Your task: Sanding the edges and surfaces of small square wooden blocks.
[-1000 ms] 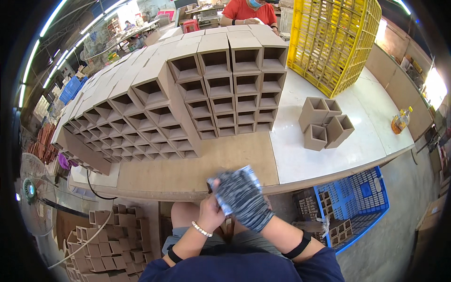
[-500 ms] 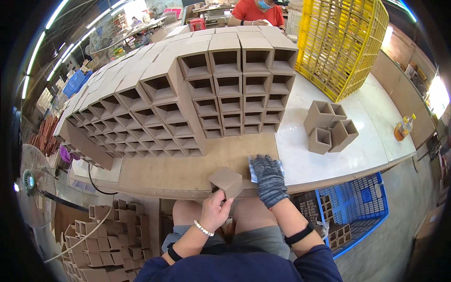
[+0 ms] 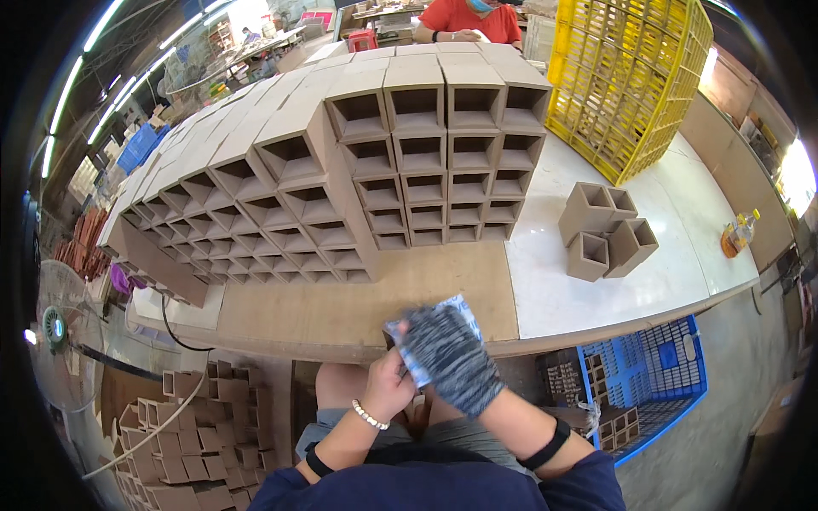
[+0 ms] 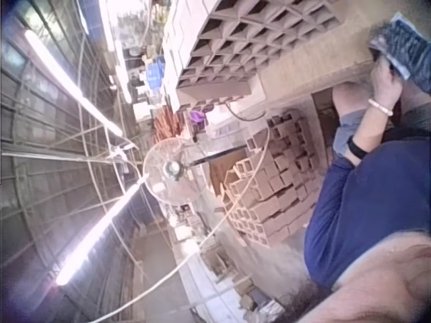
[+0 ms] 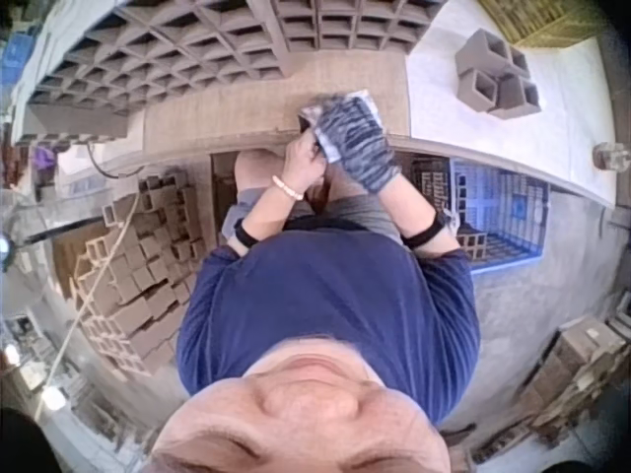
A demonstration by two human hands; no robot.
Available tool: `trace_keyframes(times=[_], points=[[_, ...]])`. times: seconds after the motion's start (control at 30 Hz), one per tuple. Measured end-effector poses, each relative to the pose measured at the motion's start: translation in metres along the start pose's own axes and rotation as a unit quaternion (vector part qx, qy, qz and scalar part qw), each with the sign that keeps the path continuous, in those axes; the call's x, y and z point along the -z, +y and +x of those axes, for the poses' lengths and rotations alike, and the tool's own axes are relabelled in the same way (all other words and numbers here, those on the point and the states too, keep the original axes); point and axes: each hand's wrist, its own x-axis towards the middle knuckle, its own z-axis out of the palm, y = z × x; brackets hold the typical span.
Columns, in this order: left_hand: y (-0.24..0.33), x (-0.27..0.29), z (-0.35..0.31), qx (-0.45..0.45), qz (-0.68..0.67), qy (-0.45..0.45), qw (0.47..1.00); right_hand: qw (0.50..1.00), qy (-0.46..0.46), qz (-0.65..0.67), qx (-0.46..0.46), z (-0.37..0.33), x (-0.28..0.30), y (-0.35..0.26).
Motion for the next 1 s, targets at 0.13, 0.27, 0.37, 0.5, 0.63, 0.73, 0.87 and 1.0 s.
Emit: trace_keyframes(times=[0.13,0.27,0.37,0.5,0.63,0.73,0.87,1.0], points=[[0.006,-0.005,0.004,-0.031,-0.046,0.022,0.998,0.964,-0.071,-0.086,-0.24,-0.026,-0.007,0.056],[0.003,0.0,-0.001,-0.013,0.028,-0.004,1.0,0.995,-0.08,-0.052,-0.012,-0.006,0.009,-0.01],[0.007,-0.001,0.002,0.011,-0.024,-0.005,1.0,0.995,-0.023,0.032,-0.094,-0.012,-0.023,0.032],[0.006,-0.004,0.007,-0.008,-0.041,0.006,0.999,0.981,-0.012,-0.036,-0.19,-0.031,-0.022,0.059],[0.002,-0.002,0.0,-0.009,-0.033,0.002,0.999,1.0,-0.011,0.023,-0.011,-0.014,-0.009,0.0],[-0.008,-0.002,-0.004,0.024,-0.121,0.003,0.992,0.975,-0.068,-0.025,-0.21,-0.011,-0.022,0.041],[-0.007,0.013,-0.001,0.145,-0.46,-0.027,0.875,0.954,0.161,0.05,-0.246,-0.047,-0.001,0.075],[0.005,0.024,0.004,0.272,-0.666,0.048,0.693,0.937,0.152,0.157,-0.271,-0.041,0.011,0.051]])
